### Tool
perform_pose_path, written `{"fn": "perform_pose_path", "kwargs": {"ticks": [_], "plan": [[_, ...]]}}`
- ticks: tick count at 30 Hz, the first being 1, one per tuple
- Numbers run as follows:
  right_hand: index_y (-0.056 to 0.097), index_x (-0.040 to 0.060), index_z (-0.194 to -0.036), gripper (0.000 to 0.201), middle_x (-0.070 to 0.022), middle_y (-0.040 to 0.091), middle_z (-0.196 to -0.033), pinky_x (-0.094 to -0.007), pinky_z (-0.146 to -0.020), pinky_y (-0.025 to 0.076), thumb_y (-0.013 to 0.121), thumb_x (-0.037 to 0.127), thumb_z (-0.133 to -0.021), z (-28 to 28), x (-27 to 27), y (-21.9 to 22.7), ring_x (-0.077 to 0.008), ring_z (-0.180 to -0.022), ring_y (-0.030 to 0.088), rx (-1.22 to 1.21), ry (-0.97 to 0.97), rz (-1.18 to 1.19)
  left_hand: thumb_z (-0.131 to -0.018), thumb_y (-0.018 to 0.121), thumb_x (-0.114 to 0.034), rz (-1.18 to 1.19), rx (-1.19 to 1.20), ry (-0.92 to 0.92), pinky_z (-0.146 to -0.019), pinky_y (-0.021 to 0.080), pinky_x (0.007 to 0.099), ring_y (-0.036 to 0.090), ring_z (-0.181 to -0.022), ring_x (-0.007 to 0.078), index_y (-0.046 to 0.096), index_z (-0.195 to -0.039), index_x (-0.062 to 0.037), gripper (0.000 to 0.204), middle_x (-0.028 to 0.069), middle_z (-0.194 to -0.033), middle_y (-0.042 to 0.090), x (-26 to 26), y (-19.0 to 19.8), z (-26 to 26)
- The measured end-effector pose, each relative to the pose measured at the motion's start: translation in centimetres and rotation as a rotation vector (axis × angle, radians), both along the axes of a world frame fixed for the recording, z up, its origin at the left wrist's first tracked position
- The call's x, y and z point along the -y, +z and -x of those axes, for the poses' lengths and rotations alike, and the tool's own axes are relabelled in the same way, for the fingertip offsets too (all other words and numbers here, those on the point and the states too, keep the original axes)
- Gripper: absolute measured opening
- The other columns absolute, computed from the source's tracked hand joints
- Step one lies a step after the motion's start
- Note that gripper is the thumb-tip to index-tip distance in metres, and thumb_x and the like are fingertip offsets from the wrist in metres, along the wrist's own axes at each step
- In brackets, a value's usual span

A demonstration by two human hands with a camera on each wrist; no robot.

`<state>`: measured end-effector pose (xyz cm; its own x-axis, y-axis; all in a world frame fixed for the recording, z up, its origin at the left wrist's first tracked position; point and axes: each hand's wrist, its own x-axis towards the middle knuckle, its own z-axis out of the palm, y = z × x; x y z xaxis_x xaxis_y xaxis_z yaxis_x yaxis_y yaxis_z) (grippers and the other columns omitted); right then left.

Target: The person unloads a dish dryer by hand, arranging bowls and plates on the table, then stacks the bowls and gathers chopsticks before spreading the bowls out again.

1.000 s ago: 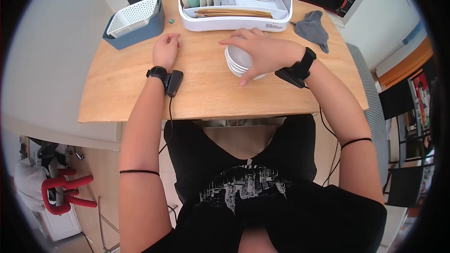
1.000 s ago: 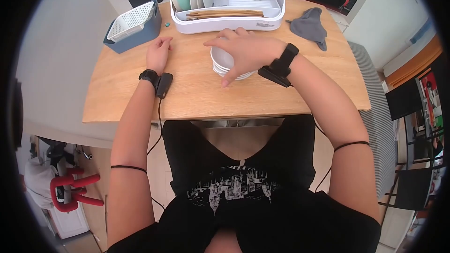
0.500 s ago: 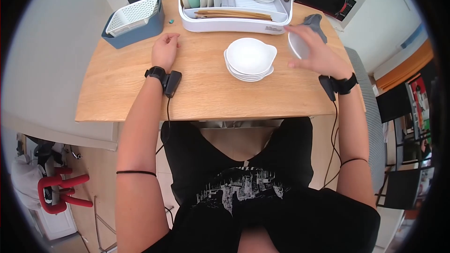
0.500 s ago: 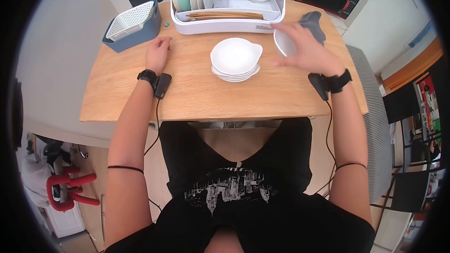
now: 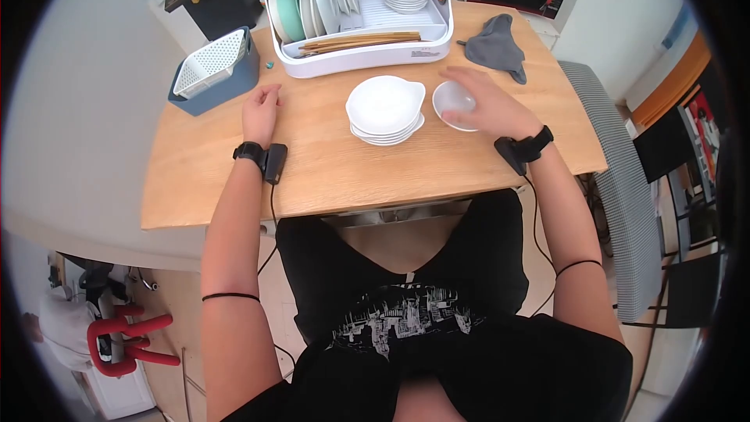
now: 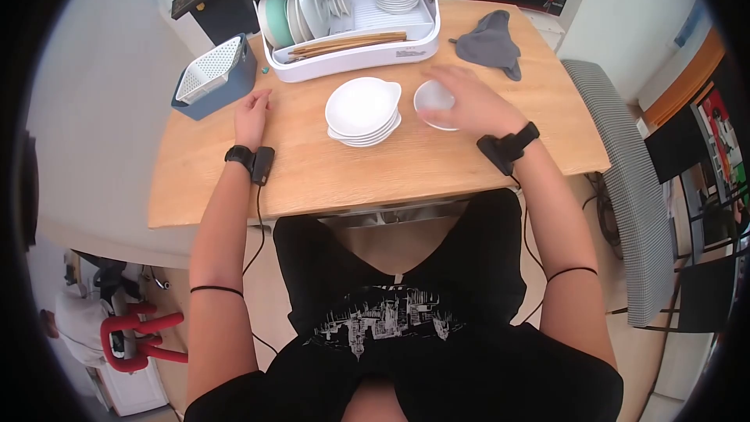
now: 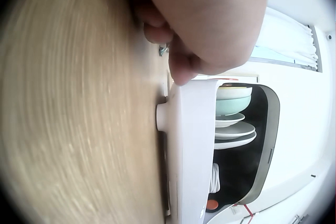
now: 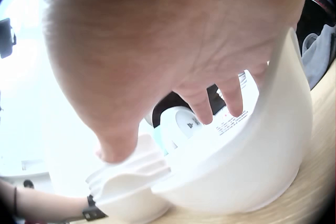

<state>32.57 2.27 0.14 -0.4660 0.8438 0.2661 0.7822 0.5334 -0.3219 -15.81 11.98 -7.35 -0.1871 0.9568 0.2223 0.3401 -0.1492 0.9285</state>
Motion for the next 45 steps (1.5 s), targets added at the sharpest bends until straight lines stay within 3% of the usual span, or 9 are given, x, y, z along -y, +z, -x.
{"fn": "perform_pose_path", "kwargs": {"ticks": [2, 5, 9, 11, 15, 21, 29, 35, 45], "plan": [[0.059, 0.0066, -0.152, 0.057, -0.0138, 0.064, -0.15, -0.0436, -0.115, 0.048, 0.07, 0.04, -0.107, -2.9, -1.5, 0.0, -0.0299, -0.133, 0.061, -0.47, -0.123, 0.005, -0.109, 0.065, -0.022, 0.046, 0.032, -0.04, -0.076, 0.048, 0.025, 0.06, -0.081, 0.0079, 0.076, -0.125, 0.0, 0.03, -0.0005, -0.094, 0.073, 0.8, 0.6, -0.1], [0.069, 0.0032, -0.138, 0.045, -0.0109, 0.074, -0.129, -0.0345, -0.101, 0.055, 0.058, 0.04, -0.114, -6.4, -2.9, -1.7, -0.0234, -0.116, 0.071, -0.872, -0.28, 0.004, -0.108, 0.069, -0.025, 0.103, 0.032, -0.051, -0.081, 0.051, 0.0259, 0.064, -0.089, 0.009, 0.073, -0.132, -0.0019, 0.033, 0.0009, -0.105, 0.076, 3.4, 2.6, -2.6], [0.071, 0.0067, -0.135, 0.042, -0.004, 0.075, -0.112, -0.0283, -0.082, 0.055, 0.055, 0.041, -0.116, -11.9, -6.5, -7.2, -0.0114, -0.092, 0.068, -1.328, -0.455, 0.269, -0.097, 0.084, -0.035, -0.037, -0.305, -0.464, -0.115, 0.047, 0.041, 0.057, -0.14, 0.0294, 0.061, -0.151, -0.0072, 0.065, 0.0177, -0.154, 0.059, 8.3, 8.3, -11.2], [0.073, 0.0088, -0.131, 0.037, -0.0003, 0.073, -0.103, -0.0252, -0.072, 0.05, 0.054, 0.038, -0.116, -12.2, -6.7, -6.9, -0.0068, -0.078, 0.061, -1.614, -0.509, 0.224, -0.093, 0.086, -0.037, -0.149, -0.48, -0.509, -0.119, 0.044, 0.0443, 0.053, -0.143, 0.0348, 0.058, -0.154, -0.0066, 0.074, 0.0198, -0.157, 0.055, 9.4, 9.6, -14.6], [0.074, 0.0086, -0.126, 0.037, 0.0017, 0.071, -0.098, -0.0244, -0.073, 0.049, 0.053, 0.037, -0.116, -11.3, -6.2, -7.0, -0.0066, -0.078, 0.06, -1.312, -0.467, 0.192, -0.083, 0.089, -0.041, -0.24, -0.689, -0.598, -0.123, 0.04, 0.0511, 0.049, -0.144, 0.0458, 0.052, -0.158, -0.0046, 0.091, 0.0244, -0.156, 0.054, 9.4, 10.7, -17.7], [0.075, 0.0091, -0.124, 0.034, 0.0035, 0.07, -0.096, -0.023, -0.074, 0.048, 0.054, 0.035, -0.116, -11.1, -5.8, -6.9, -0.0058, -0.077, 0.058, -1.302, -0.432, 0.214, -0.084, 0.086, -0.028, -0.195, -0.835, -0.567, -0.123, 0.041, 0.0474, 0.049, -0.148, 0.0396, 0.05, -0.161, -0.0069, 0.088, 0.0222, -0.154, 0.057, 10.1, 12.1, -18.9], [0.075, 0.0094, -0.123, 0.033, 0.0039, 0.07, -0.095, -0.0231, -0.075, 0.047, 0.055, 0.034, -0.115, -10.9, -5.7, -6.7, -0.0054, -0.078, 0.057, -1.262, -0.401, 0.214, -0.081, 0.086, -0.03, -0.291, -0.584, -0.38, -0.117, 0.047, 0.0479, 0.056, -0.138, 0.0404, 0.055, -0.155, -0.0037, 0.085, 0.0234, -0.149, 0.063, 8.1, 14.2, -12.0], [0.076, 0.0096, -0.123, 0.033, 0.0043, 0.07, -0.095, -0.0225, -0.074, 0.046, 0.055, 0.033, -0.115, -10.1, -5.4, -6.1, -0.005, -0.076, 0.053, -1.183, -0.456, 0.185, -0.081, 0.085, -0.03, 0.025, -0.642, -0.262, -0.118, 0.046, 0.0494, 0.057, -0.136, 0.0418, 0.055, -0.156, -0.0026, 0.086, 0.0227, -0.148, 0.064, 8.7, 9.1, -6.4], [0.076, 0.0077, -0.122, 0.031, 0.0048, 0.069, -0.092, -0.0213, -0.069, 0.044, 0.056, 0.031, -0.115, -10.2, -5.2, -6.3, -0.0043, -0.074, 0.053, -1.196, -0.418, 0.172, -0.08, 0.09, -0.037, 0.024, -0.738, -0.366, -0.123, 0.041, 0.0502, 0.047, -0.148, 0.0442, 0.051, -0.16, -0.0052, 0.095, 0.0241, -0.157, 0.055, 7.6, 8.1, -6.3]]}}
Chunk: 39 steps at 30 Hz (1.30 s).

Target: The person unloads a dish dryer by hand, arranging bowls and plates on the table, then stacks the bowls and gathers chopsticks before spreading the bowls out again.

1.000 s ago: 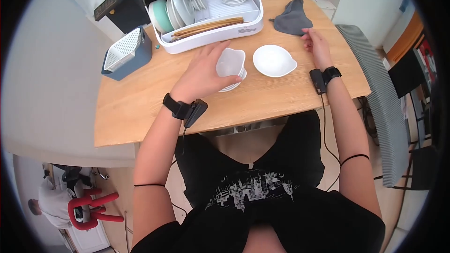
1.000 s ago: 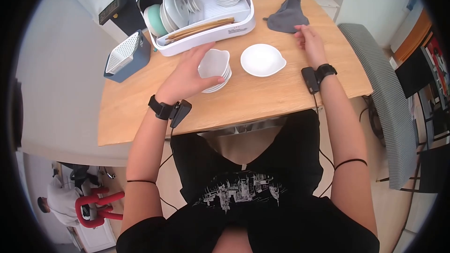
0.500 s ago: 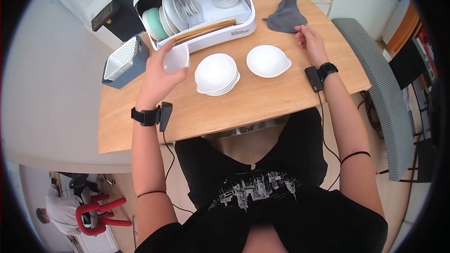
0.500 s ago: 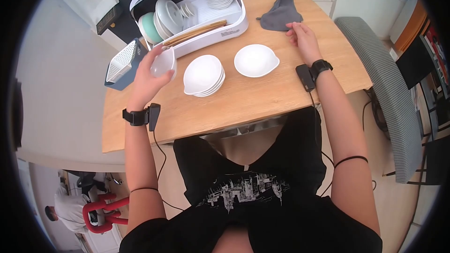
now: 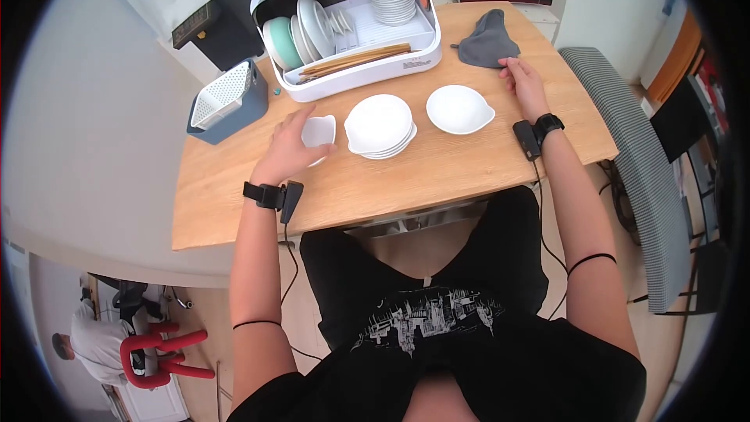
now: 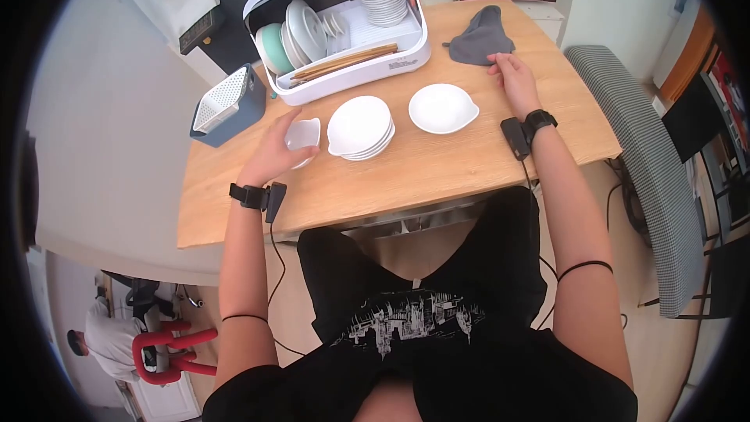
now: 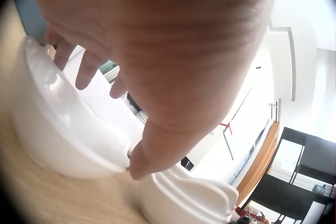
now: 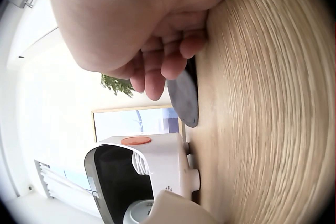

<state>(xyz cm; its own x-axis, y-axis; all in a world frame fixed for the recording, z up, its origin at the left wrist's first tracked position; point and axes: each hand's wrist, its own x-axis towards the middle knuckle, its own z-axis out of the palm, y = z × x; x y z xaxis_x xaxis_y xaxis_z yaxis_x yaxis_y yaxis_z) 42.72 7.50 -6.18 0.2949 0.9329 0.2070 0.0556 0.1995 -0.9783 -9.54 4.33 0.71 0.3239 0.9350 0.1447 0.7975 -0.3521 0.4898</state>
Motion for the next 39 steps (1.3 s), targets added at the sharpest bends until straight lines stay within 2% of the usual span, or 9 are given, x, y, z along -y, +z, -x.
{"fn": "perform_pose_path", "kwargs": {"ticks": [3, 5, 8, 17, 23, 28, 33, 36, 39], "plan": [[0.076, 0.0079, -0.121, 0.032, 0.0048, 0.069, -0.092, -0.0211, -0.069, 0.044, 0.056, 0.031, -0.115, 0.0, -0.2, -0.1, -0.0041, -0.074, 0.053, 0.008, 0.006, -0.016, -0.079, 0.094, -0.042, -0.125, -0.067, -0.12, -0.125, 0.04, 0.0495, 0.044, -0.151, 0.0443, 0.047, -0.163, -0.0064, 0.103, 0.0242, -0.162, 0.051, 0.0, 2.5, -1.5], [0.076, 0.0075, -0.121, 0.032, 0.0046, 0.069, -0.093, -0.0214, -0.07, 0.044, 0.056, 0.031, -0.115, 0.0, -0.2, -0.1, -0.0044, -0.075, 0.053, -0.003, 0.009, -0.005, -0.076, 0.097, -0.043, 0.016, 0.053, -0.29, -0.129, 0.036, 0.0485, 0.04, -0.155, 0.0438, 0.045, -0.164, -0.0053, 0.11, 0.0248, -0.164, 0.048, 0.8, 4.6, -4.1], [0.076, 0.0072, -0.121, 0.032, 0.0042, 0.069, -0.094, -0.0217, -0.072, 0.045, 0.056, 0.031, -0.115, -0.2, 0.0, 0.0, -0.0048, -0.076, 0.053, 0.009, 0.007, -0.023, -0.072, 0.099, -0.042, 0.066, -0.031, -0.458, -0.131, 0.032, 0.0474, 0.036, -0.158, 0.043, 0.042, -0.166, -0.0041, 0.116, 0.0259, -0.167, 0.044, 0.8, 5.8, -7.2], [0.076, 0.0074, -0.121, 0.032, 0.0038, 0.068, -0.094, -0.0226, -0.074, 0.046, 0.055, 0.031, -0.115, -0.2, -0.2, -0.2, -0.0055, -0.077, 0.053, -0.013, 0.034, -0.014, -0.068, 0.1, -0.039, 0.062, -0.261, -0.452, -0.13, 0.034, 0.0487, 0.036, -0.156, 0.045, 0.039, -0.167, -0.0043, 0.122, 0.0267, -0.167, 0.042, -0.2, 5.4, -11.0], [0.077, 0.0088, -0.121, 0.031, 0.0036, 0.069, -0.094, -0.0223, -0.073, 0.046, 0.055, 0.03, -0.115, -0.3, -0.2, -0.3, -0.0055, -0.077, 0.054, 0.007, 0.019, -0.013, -0.07, 0.096, -0.034, -0.049, -0.129, -0.445, -0.125, 0.039, 0.0475, 0.044, -0.148, 0.0435, 0.041, -0.167, -0.0074, 0.114, 0.026, -0.158, 0.051, -0.5, 5.7, -9.8], [0.078, 0.0094, -0.121, 0.03, 0.004, 0.07, -0.093, -0.0218, -0.07, 0.045, 0.057, 0.031, -0.114, -0.4, -0.4, -0.6, -0.0048, -0.075, 0.054, -0.002, 0.03, -0.011, -0.077, 0.091, -0.027, -0.059, -0.005, -0.254, -0.125, 0.039, 0.0441, 0.047, -0.151, 0.0335, 0.038, -0.17, -0.0108, 0.109, 0.0184, -0.164, 0.05, 0.6, 9.6, -3.1], [0.077, 0.0092, -0.121, 0.031, 0.0044, 0.07, -0.092, -0.0217, -0.069, 0.043, 0.057, 0.032, -0.114, -0.6, -0.7, -0.8, -0.004, -0.074, 0.053, 0.002, 0.029, -0.008, -0.073, 0.093, -0.04, -0.014, -0.092, 0.177, -0.125, 0.04, 0.0484, 0.047, -0.15, 0.0417, 0.04, -0.168, -0.0047, 0.115, 0.0274, -0.16, 0.051, -0.2, 6.5, 7.6], [0.077, 0.0087, -0.122, 0.032, 0.0046, 0.07, -0.092, -0.0215, -0.068, 0.043, 0.057, 0.032, -0.114, -0.5, -0.7, -0.7, -0.0036, -0.073, 0.053, 0.011, 0.016, -0.004, -0.071, 0.094, -0.043, 0.073, -0.271, 0.281, -0.124, 0.041, 0.0506, 0.046, -0.151, 0.0438, 0.038, -0.169, -0.0046, 0.119, 0.0304, -0.16, 0.05, 0.1, 3.2, 10.6], [0.077, 0.0083, -0.122, 0.032, 0.0047, 0.07, -0.092, -0.0209, -0.067, 0.042, 0.057, 0.032, -0.114, -0.7, -0.8, -0.8, -0.0032, -0.072, 0.053, 0.015, 0.011, -0.006, -0.071, 0.095, -0.046, 0.125, -0.22, 0.269, -0.124, 0.041, 0.0547, 0.043, -0.152, 0.0479, 0.038, -0.169, -0.0065, 0.12, 0.0318, -0.161, 0.049, 0.4, 1.4, 10.9]]}}
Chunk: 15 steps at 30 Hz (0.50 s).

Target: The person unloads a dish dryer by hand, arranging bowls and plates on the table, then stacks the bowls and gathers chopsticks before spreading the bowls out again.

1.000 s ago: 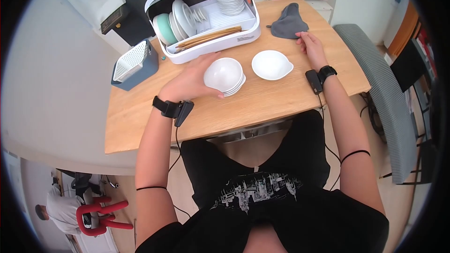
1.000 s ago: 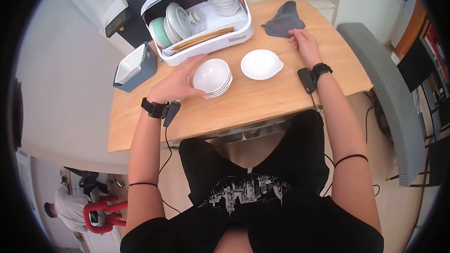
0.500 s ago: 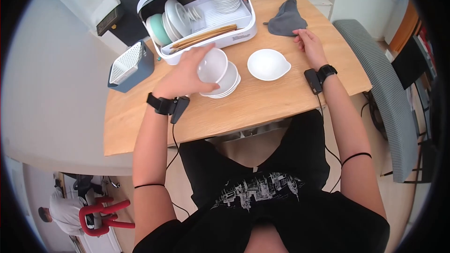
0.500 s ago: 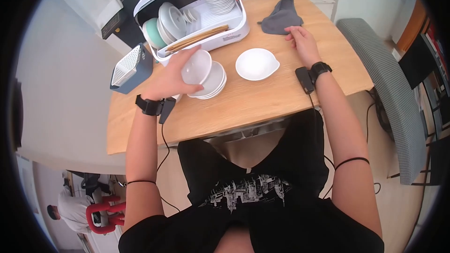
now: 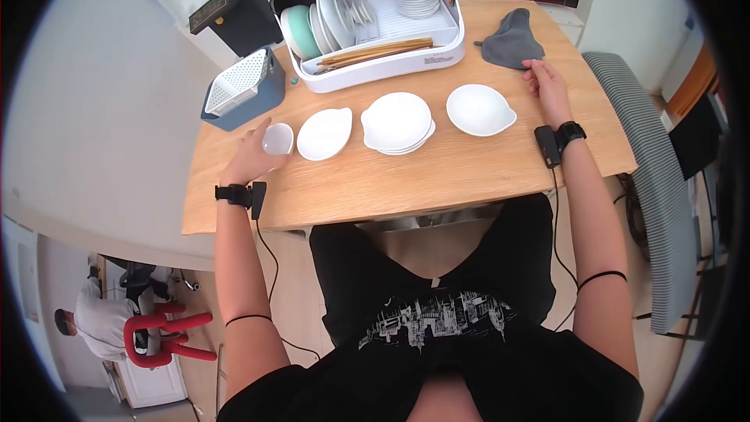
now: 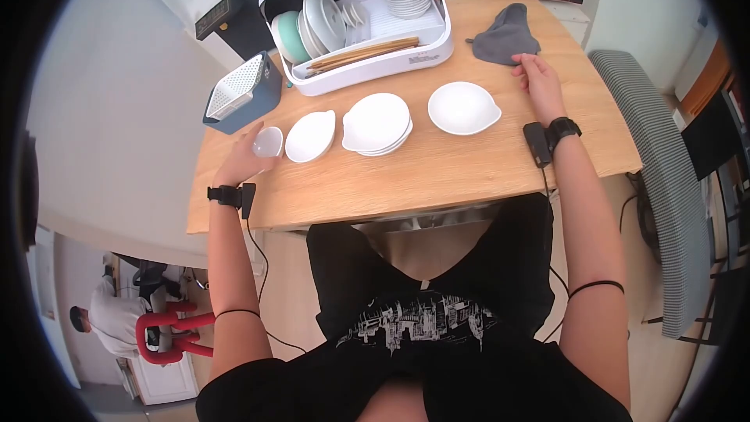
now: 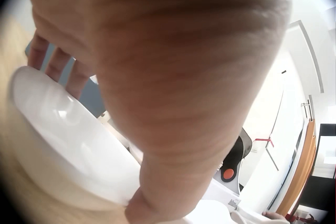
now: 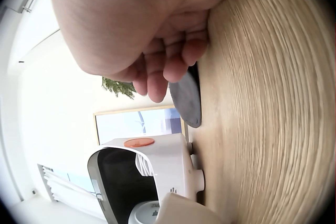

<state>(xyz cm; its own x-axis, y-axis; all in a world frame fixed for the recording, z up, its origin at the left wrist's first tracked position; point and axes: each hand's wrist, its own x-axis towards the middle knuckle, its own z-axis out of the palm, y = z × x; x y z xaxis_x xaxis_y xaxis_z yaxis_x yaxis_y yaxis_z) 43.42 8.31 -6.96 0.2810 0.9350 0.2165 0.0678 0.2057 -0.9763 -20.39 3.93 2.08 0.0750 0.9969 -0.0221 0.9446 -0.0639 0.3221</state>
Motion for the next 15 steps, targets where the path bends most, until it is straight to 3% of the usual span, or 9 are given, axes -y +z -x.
{"fn": "perform_pose_path", "kwargs": {"ticks": [5, 7, 8, 10, 12, 15], "plan": [[0.077, 0.008, -0.122, 0.032, 0.0045, 0.07, -0.092, -0.0203, -0.066, 0.042, 0.058, 0.032, -0.114, 0.0, 0.0, -0.1, -0.0031, -0.071, 0.052, -0.001, 0.0, -0.009, -0.071, 0.096, -0.048, 0.047, 0.081, -0.024, -0.126, 0.039, 0.0506, 0.043, -0.154, 0.0457, 0.04, -0.169, -0.008, 0.12, 0.0308, -0.163, 0.049, -0.4, 0.2, -0.4], [0.077, 0.0083, -0.122, 0.031, 0.0046, 0.07, -0.092, -0.0207, -0.066, 0.042, 0.058, 0.032, -0.114, 0.0, 0.0, -0.2, -0.0031, -0.072, 0.052, -0.016, 0.001, -0.004, -0.074, 0.096, -0.047, -0.159, -0.169, -0.104, -0.127, 0.038, 0.0456, 0.045, -0.154, 0.0425, 0.041, -0.168, -0.0078, 0.115, 0.0291, -0.162, 0.05, -0.6, 0.8, -1.3], [0.077, 0.0083, -0.122, 0.031, 0.0046, 0.07, -0.092, -0.0207, -0.066, 0.042, 0.058, 0.032, -0.114, -0.1, 0.1, -0.2, -0.0031, -0.072, 0.052, -0.014, -0.003, -0.001, -0.074, 0.096, -0.047, -0.157, -0.166, -0.108, -0.127, 0.038, 0.0456, 0.045, -0.154, 0.0425, 0.041, -0.168, -0.0078, 0.115, 0.0291, -0.162, 0.05, 0.2, 2.5, -3.1], [0.077, 0.0086, -0.122, 0.031, 0.0048, 0.07, -0.092, -0.0211, -0.067, 0.042, 0.058, 0.032, -0.114, 0.0, 0.1, -0.1, -0.0033, -0.073, 0.053, -0.011, 0.004, -0.01, -0.084, 0.091, -0.039, -0.044, 0.159, -0.271, -0.128, 0.036, 0.0446, 0.043, -0.157, 0.0375, 0.04, -0.169, -0.0095, 0.103, 0.0232, -0.166, 0.048, 2.2, 6.0, -8.8], [0.077, 0.0086, -0.122, 0.031, 0.0049, 0.069, -0.092, -0.0213, -0.067, 0.042, 0.058, 0.032, -0.114, 0.1, 0.2, 0.0, -0.0035, -0.073, 0.053, -0.013, 0.0, -0.005, -0.082, 0.094, -0.033, -0.011, 0.282, -0.539, -0.129, 0.035, 0.0445, 0.041, -0.158, 0.0373, 0.04, -0.169, -0.0094, 0.105, 0.0232, -0.167, 0.047, 2.0, 5.3, -12.5], [0.077, 0.0089, -0.121, 0.031, 0.0051, 0.069, -0.092, -0.0215, -0.068, 0.043, 0.058, 0.032, -0.114, 0.3, 0.3, 0.2, -0.0038, -0.074, 0.053, -0.015, -0.006, 0.0, -0.074, 0.1, -0.033, -0.053, 0.124, -0.689, -0.13, 0.035, 0.0442, 0.039, -0.159, 0.0375, 0.038, -0.17, -0.0105, 0.117, 0.0233, -0.17, 0.043, 1.7, 3.8, -17.8]]}}
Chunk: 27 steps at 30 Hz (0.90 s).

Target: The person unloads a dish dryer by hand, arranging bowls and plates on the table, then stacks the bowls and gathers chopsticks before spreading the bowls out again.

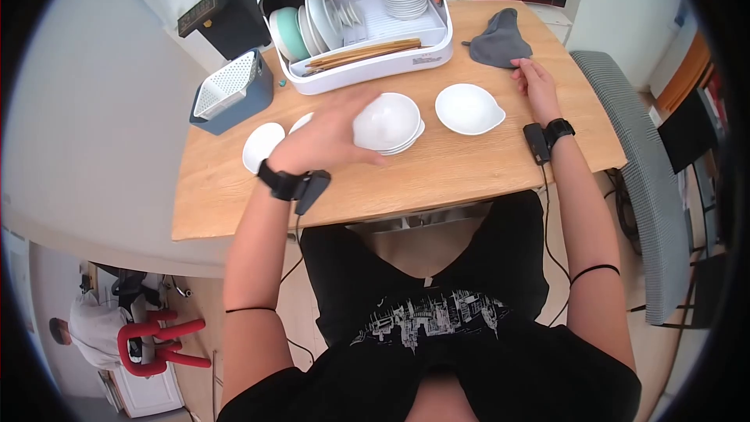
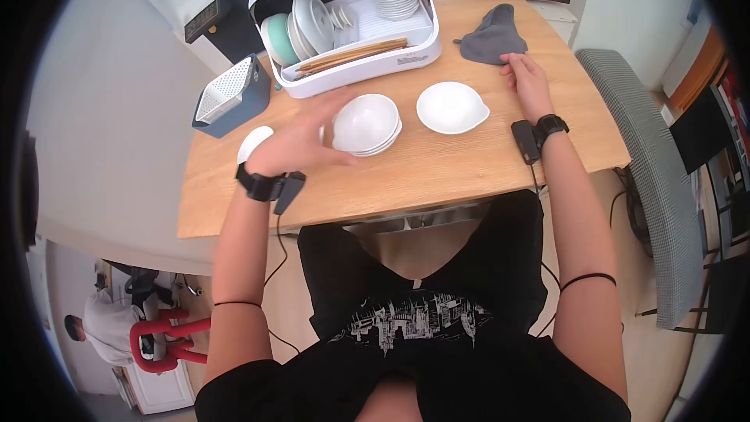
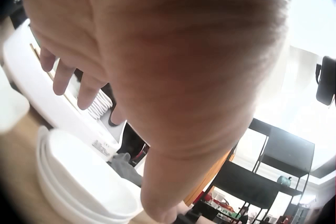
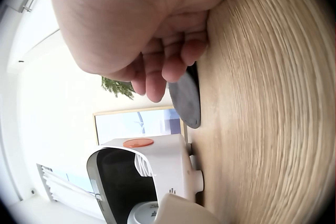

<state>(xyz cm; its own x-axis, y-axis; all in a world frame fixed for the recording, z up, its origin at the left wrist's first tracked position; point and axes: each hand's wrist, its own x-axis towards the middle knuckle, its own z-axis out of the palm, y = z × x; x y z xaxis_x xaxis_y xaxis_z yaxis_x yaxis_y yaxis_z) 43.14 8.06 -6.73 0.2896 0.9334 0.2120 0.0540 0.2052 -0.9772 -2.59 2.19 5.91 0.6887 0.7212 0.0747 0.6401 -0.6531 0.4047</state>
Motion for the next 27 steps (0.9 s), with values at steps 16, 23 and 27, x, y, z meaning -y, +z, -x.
{"fn": "perform_pose_path", "kwargs": {"ticks": [16, 23, 27], "plan": [[0.076, 0.0085, -0.12, 0.032, 0.0041, 0.068, -0.092, -0.0221, -0.074, 0.045, 0.056, 0.032, -0.115, 0.4, 0.5, 0.5, -0.0055, -0.077, 0.052, 0.009, 0.026, 0.005, -0.067, 0.099, -0.03, 0.028, -0.112, -0.095, -0.128, 0.036, 0.0463, 0.042, -0.151, 0.0397, 0.036, -0.17, -0.0101, 0.123, 0.0198, -0.16, 0.049, -5.3, -0.2, -4.1], [0.076, 0.0077, -0.121, 0.032, 0.0037, 0.068, -0.092, -0.0226, -0.076, 0.046, 0.055, 0.032, -0.115, 0.6, 0.6, 0.6, -0.0057, -0.077, 0.053, 0.014, 0.029, 0.007, -0.066, 0.096, -0.023, -0.087, 0.011, -0.112, -0.119, 0.041, 0.0483, 0.047, -0.138, 0.0411, 0.044, -0.166, -0.009, 0.114, 0.0195, -0.15, 0.053, 0.4, 4.1, -0.2], [0.076, 0.0092, -0.125, 0.032, 0.0023, 0.072, -0.099, -0.0226, -0.077, 0.046, 0.057, 0.032, -0.114, 0.2, 0.9, 1.6, -0.0058, -0.08, 0.056, 0.008, 0.066, 0.052, -0.065, 0.096, -0.021, 0.009, -0.04, -0.087, -0.121, 0.04, 0.0482, 0.046, -0.14, 0.0417, 0.045, -0.165, -0.0089, 0.113, 0.0194, -0.152, 0.051, 5.3, 2.2, 1.4]]}}
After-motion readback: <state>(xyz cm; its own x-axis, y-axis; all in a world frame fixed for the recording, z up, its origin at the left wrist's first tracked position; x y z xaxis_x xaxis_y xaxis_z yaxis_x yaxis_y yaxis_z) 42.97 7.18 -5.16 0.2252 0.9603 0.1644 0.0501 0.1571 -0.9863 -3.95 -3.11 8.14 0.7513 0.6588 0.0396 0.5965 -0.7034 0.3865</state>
